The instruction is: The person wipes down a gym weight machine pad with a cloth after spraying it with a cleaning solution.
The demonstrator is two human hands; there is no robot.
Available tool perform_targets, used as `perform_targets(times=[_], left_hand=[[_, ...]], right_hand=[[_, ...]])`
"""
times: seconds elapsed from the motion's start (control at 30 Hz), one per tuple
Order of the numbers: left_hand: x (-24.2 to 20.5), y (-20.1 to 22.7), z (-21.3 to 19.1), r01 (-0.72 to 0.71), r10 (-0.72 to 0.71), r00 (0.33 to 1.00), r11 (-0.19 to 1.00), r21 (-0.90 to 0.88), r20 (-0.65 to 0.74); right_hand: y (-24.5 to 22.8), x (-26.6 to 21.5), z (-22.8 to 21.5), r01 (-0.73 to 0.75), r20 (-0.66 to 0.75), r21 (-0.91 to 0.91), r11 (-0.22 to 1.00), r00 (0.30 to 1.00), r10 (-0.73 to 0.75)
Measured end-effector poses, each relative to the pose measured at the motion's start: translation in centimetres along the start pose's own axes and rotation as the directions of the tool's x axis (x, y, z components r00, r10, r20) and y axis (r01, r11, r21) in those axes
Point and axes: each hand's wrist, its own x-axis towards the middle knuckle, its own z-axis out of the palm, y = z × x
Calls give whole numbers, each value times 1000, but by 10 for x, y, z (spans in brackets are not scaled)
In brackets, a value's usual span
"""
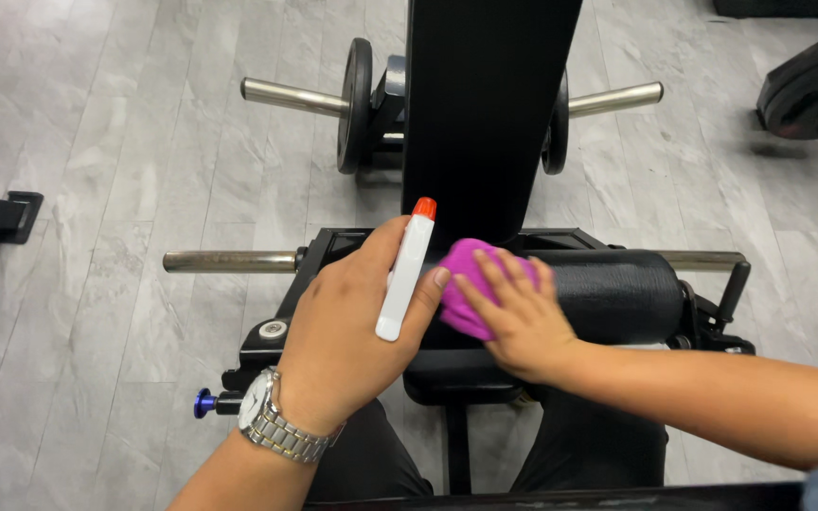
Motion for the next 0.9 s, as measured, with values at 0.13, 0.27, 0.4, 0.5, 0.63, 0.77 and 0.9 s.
perform_targets(times=[0.13,0.27,0.4,0.5,0.63,0.77,0.9], left_hand=[[-1,-4,5,-12,12,1000,1000,15,-3],[7,-13,9,-52,52,999,997,60,-7],[7,-11,15,10,-8,1000,989,147,-8],[7,-13,13,60,-57,998,989,134,-24],[5,-11,11,82,-86,996,991,102,36],[5,-14,10,33,-38,998,996,84,50],[5,-15,10,-56,49,996,994,94,74]], right_hand=[[-55,40,13,144,-105,73,987,985,-136],[-68,71,32,278,-206,8,961,940,-270],[-50,81,20,441,-252,39,897,873,-418],[-40,77,7,558,-273,76,826,809,-521],[-3,68,-19,678,-311,76,731,713,-629],[88,-4,-44,635,-126,62,770,770,-625],[175,-92,-58,568,-4,35,822,823,-568]])
